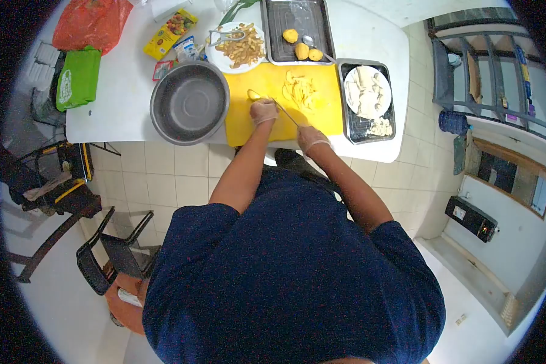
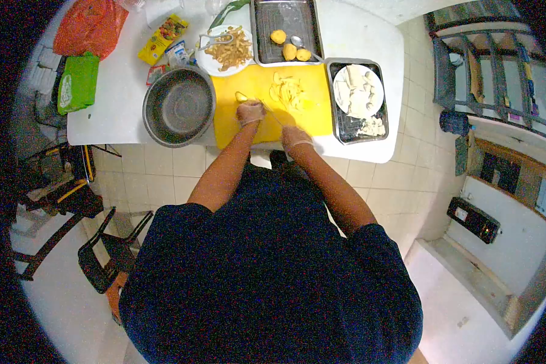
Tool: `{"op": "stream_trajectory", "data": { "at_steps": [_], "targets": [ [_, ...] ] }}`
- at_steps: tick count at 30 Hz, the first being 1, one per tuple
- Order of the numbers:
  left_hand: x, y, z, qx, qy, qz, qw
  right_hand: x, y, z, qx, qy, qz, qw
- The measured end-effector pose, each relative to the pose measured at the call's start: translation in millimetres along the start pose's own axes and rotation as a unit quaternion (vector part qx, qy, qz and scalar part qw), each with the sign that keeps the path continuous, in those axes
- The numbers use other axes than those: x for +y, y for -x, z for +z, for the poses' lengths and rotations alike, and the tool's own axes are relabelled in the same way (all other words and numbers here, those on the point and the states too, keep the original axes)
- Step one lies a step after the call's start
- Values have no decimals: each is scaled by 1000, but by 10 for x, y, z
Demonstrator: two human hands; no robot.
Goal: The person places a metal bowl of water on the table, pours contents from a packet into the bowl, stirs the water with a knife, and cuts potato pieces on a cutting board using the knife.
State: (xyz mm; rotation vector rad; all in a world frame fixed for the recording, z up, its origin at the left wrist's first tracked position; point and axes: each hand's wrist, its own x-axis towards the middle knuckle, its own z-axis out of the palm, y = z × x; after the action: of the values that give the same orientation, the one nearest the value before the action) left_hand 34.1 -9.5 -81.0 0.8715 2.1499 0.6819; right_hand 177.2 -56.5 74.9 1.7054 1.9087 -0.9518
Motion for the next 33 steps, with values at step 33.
{"op": "stream_trajectory", "data": {
  "at_steps": [33],
  "targets": [
    [339, -113, -804, -80, -97, 364, 923, 429, 122, 438, 26, -57, 39, 997]
  ]
}}
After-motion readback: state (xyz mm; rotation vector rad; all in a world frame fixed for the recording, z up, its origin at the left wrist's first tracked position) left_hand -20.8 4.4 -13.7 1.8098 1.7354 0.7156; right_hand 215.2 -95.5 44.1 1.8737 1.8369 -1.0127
